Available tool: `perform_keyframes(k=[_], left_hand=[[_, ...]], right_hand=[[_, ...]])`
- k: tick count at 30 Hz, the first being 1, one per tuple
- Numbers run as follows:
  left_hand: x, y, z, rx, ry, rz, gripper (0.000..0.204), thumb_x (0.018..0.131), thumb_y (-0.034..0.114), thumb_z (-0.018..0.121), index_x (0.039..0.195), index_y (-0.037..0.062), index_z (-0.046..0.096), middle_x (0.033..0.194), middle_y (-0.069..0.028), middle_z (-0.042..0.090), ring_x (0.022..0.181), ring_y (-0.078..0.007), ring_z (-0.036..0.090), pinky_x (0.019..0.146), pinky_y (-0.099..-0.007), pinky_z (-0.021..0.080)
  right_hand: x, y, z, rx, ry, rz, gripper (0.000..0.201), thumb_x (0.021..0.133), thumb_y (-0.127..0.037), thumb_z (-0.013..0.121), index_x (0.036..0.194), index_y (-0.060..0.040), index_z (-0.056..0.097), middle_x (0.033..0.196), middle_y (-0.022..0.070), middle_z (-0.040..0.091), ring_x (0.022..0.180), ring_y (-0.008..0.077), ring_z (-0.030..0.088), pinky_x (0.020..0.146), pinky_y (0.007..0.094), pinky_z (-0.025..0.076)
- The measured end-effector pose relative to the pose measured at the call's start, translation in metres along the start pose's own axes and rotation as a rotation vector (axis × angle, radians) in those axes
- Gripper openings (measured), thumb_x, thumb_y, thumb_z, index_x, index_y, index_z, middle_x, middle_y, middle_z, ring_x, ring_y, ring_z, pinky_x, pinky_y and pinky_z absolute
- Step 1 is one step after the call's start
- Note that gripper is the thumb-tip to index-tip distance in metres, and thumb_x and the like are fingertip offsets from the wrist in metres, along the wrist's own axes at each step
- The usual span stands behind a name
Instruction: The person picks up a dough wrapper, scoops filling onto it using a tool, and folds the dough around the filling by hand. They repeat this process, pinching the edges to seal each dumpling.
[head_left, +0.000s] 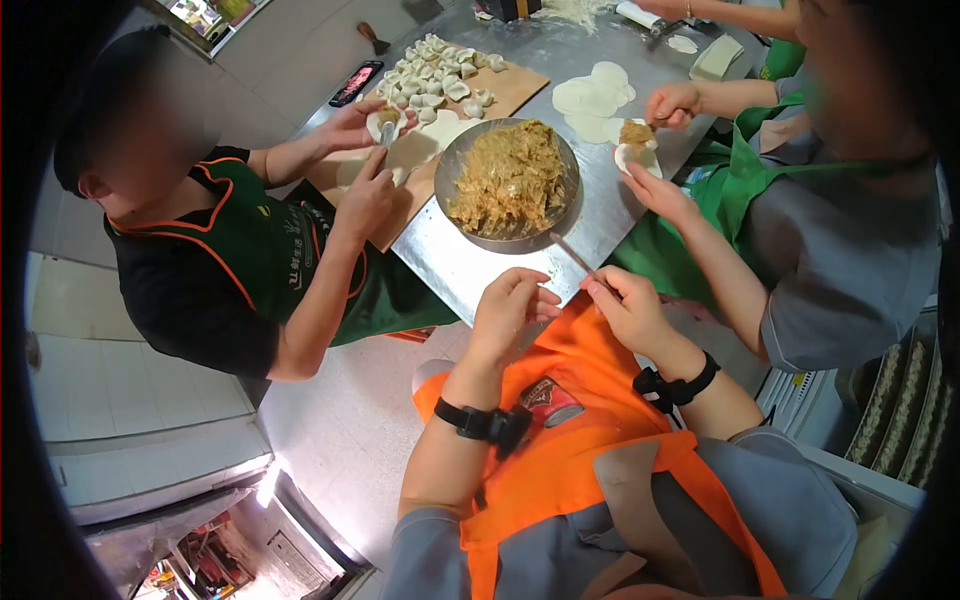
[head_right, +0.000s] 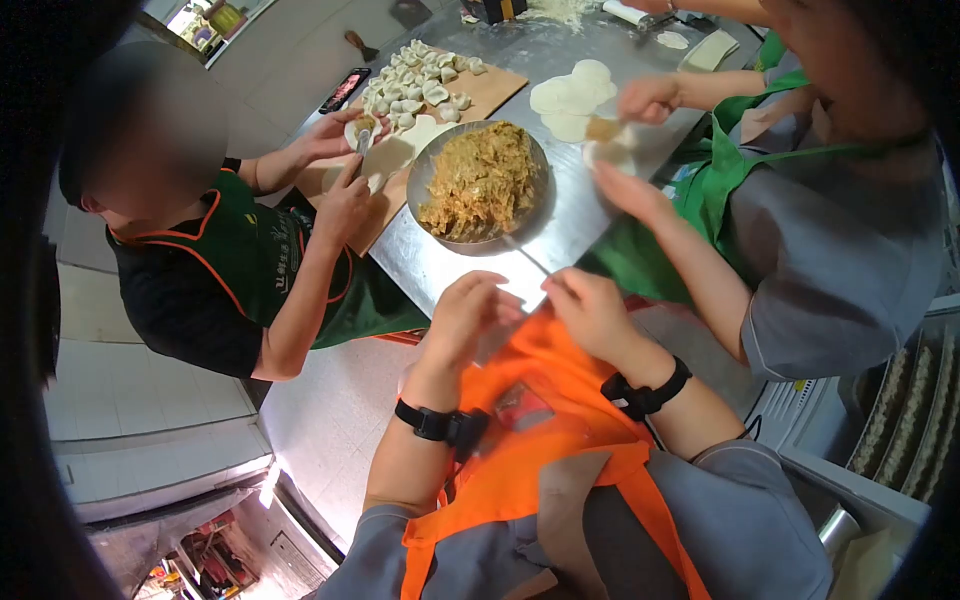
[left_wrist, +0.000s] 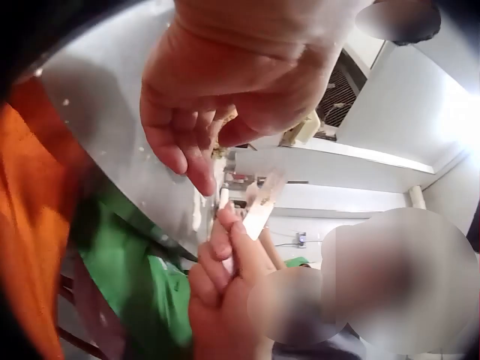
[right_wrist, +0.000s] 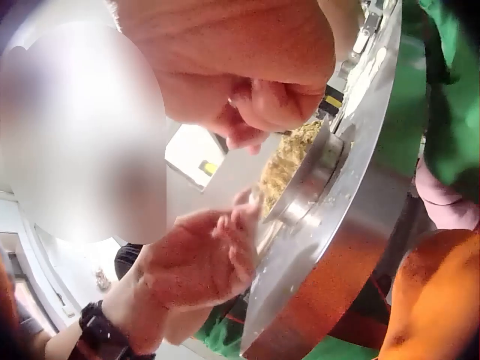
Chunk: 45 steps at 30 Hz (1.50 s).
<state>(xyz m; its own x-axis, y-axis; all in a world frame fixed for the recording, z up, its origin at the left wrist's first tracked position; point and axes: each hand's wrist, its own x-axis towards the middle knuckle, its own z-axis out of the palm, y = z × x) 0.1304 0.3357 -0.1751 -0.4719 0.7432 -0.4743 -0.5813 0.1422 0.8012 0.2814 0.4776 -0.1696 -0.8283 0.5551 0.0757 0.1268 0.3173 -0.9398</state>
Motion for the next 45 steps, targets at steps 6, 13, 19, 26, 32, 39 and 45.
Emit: perform_keyframes(k=[6,13,19,26,32,39,45], left_hand=[[0.013,-0.037,-0.022,0.039,0.086,-0.119,0.018,0.1,0.009,0.044,0.108,-0.0007,0.057,0.085,-0.0137,0.067,0.069,-0.0196,0.066,0.063,-0.0273,0.054],[0.013,-0.047,-0.025,0.036,0.075,-0.031,0.019,0.1,0.009,0.041,0.11,-0.0015,0.055,0.085,-0.0132,0.065,0.068,-0.0191,0.066,0.062,-0.0282,0.055],[0.013,-0.049,-0.029,0.039,0.053,-0.031,0.019,0.101,0.009,0.041,0.11,-0.0009,0.054,0.085,-0.0124,0.065,0.066,-0.019,0.067,0.059,-0.0276,0.055],[0.011,-0.042,-0.03,0.026,0.027,-0.041,0.017,0.103,0.009,0.041,0.109,-0.0005,0.054,0.084,-0.0124,0.065,0.064,-0.0187,0.067,0.06,-0.0285,0.057],[0.007,-0.041,-0.019,0.213,0.099,0.119,0.014,0.102,0.008,0.047,0.107,-0.0017,0.055,0.087,-0.0122,0.065,0.073,-0.0195,0.068,0.063,-0.0301,0.056],[0.005,-0.027,0.017,0.656,0.282,0.706,0.022,0.089,0.005,0.068,0.107,-0.0017,0.056,0.098,-0.0154,0.064,0.086,-0.0263,0.064,0.079,-0.0362,0.051],[-0.004,-0.043,-0.009,0.428,0.477,0.53,0.016,0.101,0.014,0.055,0.1,-0.0027,0.057,0.085,-0.0073,0.062,0.077,-0.0127,0.062,0.07,-0.0288,0.053]], right_hand=[[0.042,0.042,-0.021,-0.111,0.105,0.061,0.021,0.095,-0.019,0.061,0.089,0.0012,0.064,0.07,0.0162,0.062,0.06,0.025,0.059,0.059,0.0365,0.046],[0.149,0.124,-0.068,-0.709,0.362,-0.081,0.027,0.094,-0.024,0.059,0.107,-0.0018,0.065,0.103,0.0202,0.069,0.093,0.0401,0.065,0.082,0.0452,0.051],[0.222,0.112,-0.106,-0.939,0.396,0.293,0.056,0.092,-0.042,0.062,0.133,-0.0035,0.055,0.135,0.0226,0.056,0.119,0.0363,0.06,0.1,0.0454,0.046],[0.279,0.136,-0.119,-0.798,0.293,0.635,0.056,0.078,-0.043,0.073,0.113,0.0011,0.069,0.111,0.0239,0.07,0.101,0.0354,0.069,0.089,0.0405,0.053],[0.191,0.088,-0.075,-0.013,0.268,0.281,0.029,0.085,-0.018,0.072,0.106,0.0015,0.069,0.092,0.0081,0.071,0.077,0.0143,0.066,0.068,0.0305,0.052],[0.054,0.021,0.033,0.45,-0.018,0.334,0.019,0.09,-0.016,0.071,0.1,0.0008,0.068,0.085,0.0028,0.068,0.076,0.0089,0.061,0.067,0.0255,0.049],[0.042,0.029,0.062,0.489,-0.198,0.349,0.019,0.094,-0.018,0.066,0.099,0.0006,0.067,0.081,-0.0004,0.065,0.072,0.0066,0.057,0.062,0.0236,0.044]])
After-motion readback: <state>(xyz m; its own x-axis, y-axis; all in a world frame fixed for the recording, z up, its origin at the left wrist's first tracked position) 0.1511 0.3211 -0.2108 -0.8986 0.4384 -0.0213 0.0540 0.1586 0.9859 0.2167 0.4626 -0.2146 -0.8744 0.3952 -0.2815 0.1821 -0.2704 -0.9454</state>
